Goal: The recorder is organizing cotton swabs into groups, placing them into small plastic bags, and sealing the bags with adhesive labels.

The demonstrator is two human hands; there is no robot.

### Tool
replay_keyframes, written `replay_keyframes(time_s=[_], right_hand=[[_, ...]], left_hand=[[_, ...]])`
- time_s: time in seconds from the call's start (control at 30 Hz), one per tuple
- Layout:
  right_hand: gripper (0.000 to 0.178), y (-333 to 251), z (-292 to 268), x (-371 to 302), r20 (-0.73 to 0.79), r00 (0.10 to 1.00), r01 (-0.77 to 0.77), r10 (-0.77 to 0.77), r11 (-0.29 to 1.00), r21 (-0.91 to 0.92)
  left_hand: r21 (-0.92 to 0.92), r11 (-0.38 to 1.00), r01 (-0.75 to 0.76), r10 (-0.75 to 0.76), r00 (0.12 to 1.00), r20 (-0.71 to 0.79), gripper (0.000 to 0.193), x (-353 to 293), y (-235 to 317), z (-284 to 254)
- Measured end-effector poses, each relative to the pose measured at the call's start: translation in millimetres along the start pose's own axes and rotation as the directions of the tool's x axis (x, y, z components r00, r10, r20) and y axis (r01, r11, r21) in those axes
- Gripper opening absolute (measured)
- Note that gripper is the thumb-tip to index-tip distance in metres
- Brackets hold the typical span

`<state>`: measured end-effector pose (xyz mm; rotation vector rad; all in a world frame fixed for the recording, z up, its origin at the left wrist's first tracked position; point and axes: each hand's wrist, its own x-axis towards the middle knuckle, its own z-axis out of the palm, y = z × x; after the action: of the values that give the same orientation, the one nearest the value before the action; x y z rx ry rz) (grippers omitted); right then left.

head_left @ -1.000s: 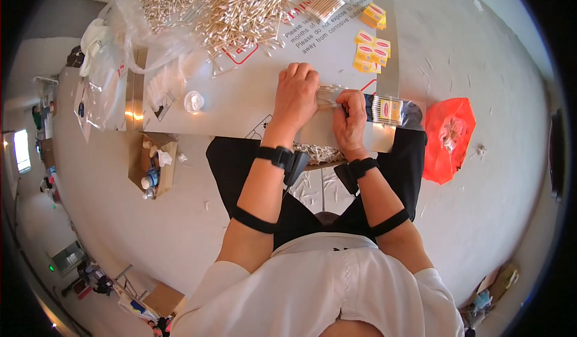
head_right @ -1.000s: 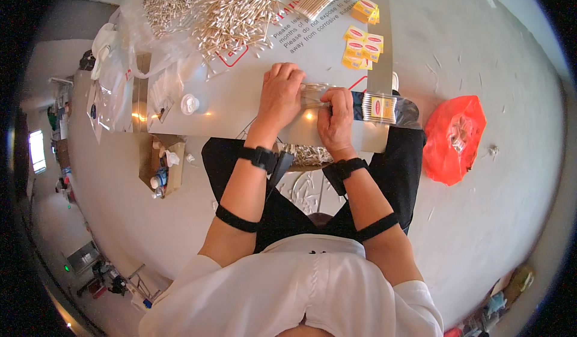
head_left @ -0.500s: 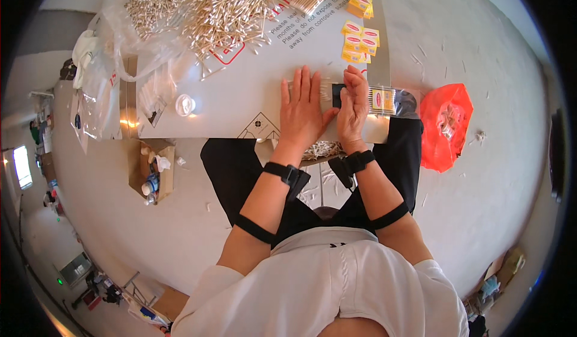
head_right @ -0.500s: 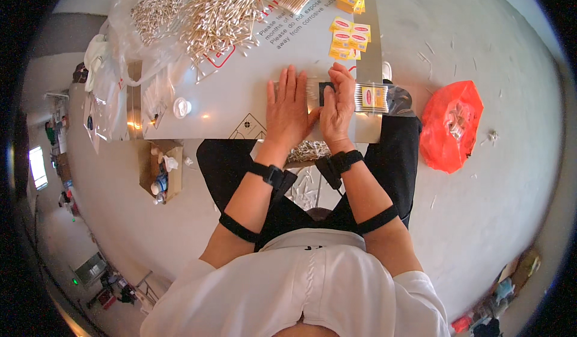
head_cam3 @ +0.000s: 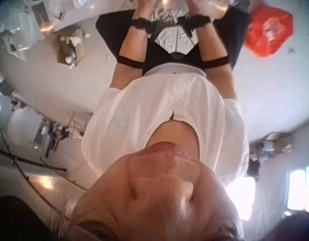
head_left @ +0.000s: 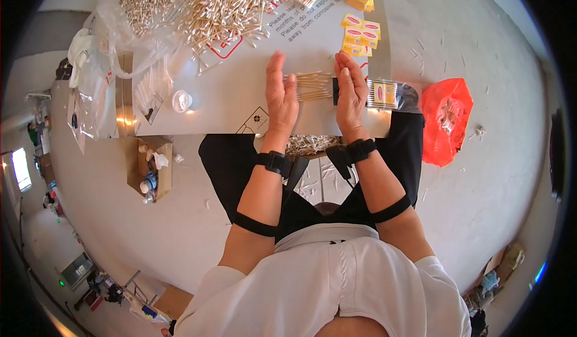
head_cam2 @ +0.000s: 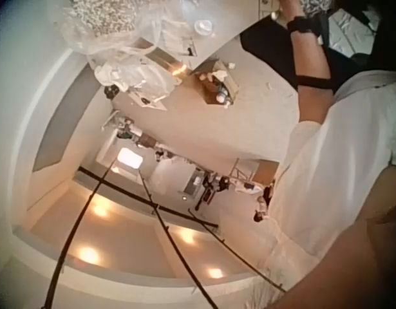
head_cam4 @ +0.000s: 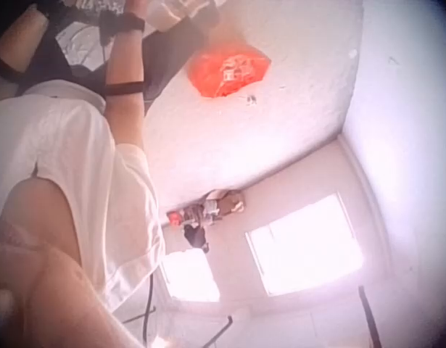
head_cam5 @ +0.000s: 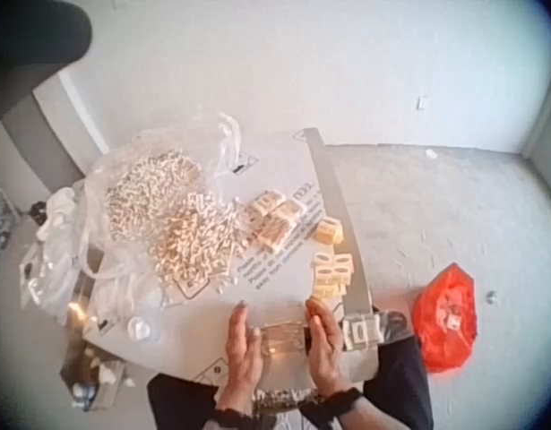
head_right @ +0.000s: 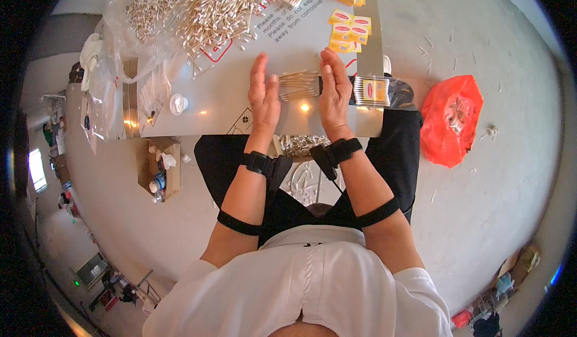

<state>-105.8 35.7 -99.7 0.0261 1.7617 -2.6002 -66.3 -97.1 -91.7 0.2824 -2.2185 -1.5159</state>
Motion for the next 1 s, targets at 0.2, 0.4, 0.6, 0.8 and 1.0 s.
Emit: replay_keyframes(time_s=[0.2, 0.4, 0.6, 0.8, 1.0], right_hand=[[0.032, 3, -3, 3, 0.006, 1.0, -0.005, 0.005, 1.0, -0.012], [0.03, 5, -5, 3, 0.03, 0.999, 0.037, -0.033, 0.99, -0.138], [0.032, 7, -6, 5, 0.061, 0.997, 0.055, -0.045, 0.982, -0.178], [0.033, 6, -8, 5, 0.06, 0.998, 0.038, -0.027, 0.983, -0.177], [0.031, 7, -5, 5, 0.056, 0.997, 0.065, -0.055, 0.979, -0.193]], left_hand=[[0.555, 0.793, -0.25, 0.173, 0.967, 0.189, 0.024, 14, 6, -6], [0.521, 0.802, -0.292, 0.204, 0.954, 0.22, 0.016, 25, 4, -9], [0.579, 0.744, -0.334, 0.184, 0.935, 0.303, 0.016, 39, 7, -2], [0.543, 0.753, -0.371, 0.213, 0.919, 0.332, 0.016, 27, 14, -4], [0.561, 0.745, -0.361, 0.189, 0.921, 0.341, 0.013, 35, 11, -3]])
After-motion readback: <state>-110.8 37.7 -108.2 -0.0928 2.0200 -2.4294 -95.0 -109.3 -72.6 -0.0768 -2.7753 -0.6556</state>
